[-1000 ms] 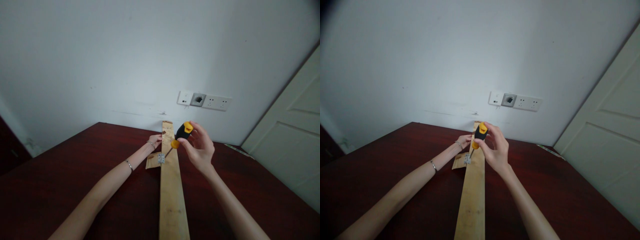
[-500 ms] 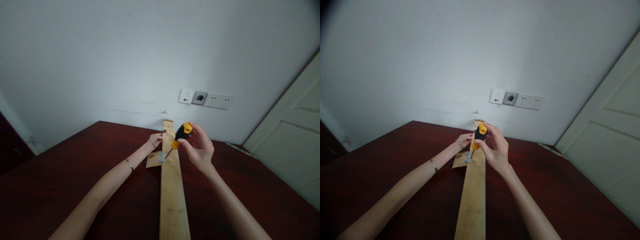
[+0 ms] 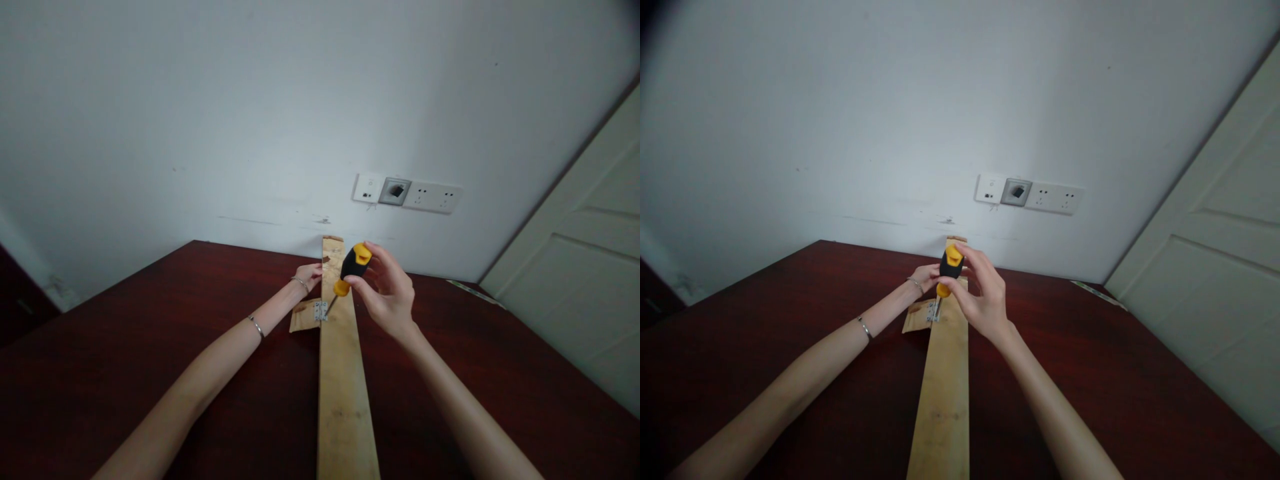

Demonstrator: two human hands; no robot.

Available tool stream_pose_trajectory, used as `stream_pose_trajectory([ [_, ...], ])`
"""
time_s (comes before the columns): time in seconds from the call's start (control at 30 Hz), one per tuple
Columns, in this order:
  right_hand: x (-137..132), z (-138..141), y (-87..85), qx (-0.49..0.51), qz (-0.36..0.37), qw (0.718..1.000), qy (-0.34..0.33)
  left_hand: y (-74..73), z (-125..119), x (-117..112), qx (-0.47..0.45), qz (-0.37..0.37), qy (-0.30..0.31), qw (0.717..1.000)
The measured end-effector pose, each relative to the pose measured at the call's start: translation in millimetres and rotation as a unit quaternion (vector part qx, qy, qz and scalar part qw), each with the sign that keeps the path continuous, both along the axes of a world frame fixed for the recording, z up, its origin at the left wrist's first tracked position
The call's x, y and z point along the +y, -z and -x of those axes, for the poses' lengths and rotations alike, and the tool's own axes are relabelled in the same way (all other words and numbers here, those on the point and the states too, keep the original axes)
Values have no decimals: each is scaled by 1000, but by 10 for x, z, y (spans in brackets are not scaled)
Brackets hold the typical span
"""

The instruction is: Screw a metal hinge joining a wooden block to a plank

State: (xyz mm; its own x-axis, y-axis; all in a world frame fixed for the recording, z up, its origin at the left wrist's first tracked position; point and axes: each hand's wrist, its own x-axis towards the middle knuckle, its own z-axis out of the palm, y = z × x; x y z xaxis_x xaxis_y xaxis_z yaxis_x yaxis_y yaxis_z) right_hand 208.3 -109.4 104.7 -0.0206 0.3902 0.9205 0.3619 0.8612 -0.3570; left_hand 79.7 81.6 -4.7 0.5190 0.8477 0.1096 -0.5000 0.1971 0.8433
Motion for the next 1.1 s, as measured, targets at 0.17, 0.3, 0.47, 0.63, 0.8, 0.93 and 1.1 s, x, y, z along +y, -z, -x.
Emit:
stream_pose_trajectory([
  [0.17, 3, 1, -3, -5, -1, 1000, -8, 2, -6, 4, -1, -10, -3, 1000],
  [0.3, 7, -1, 3, -12, -5, 1000, -9, 13, -16, 15, 6, -8, -6, 1000],
  [0.47, 5, 2, 5, -18, -2, 1000, 2, 16, -15, 12, 2, -13, -10, 1000],
  [0.63, 7, 5, 1, -18, -13, 1000, 4, 13, -23, 11, 4, -12, -15, 1000],
  [0.8, 10, 6, 9, -21, -10, 1000, 8, -7, -24, -8, 2, -14, -17, 1000],
  [0.93, 0, 16, 6, -18, -4, 1000, -14, -36, -28, -35, 5, -14, -18, 1000],
  [1.1, -25, 31, -34, -25, 10, 999, -33, -83, -64, -96, 17, -15, -44, 999],
])
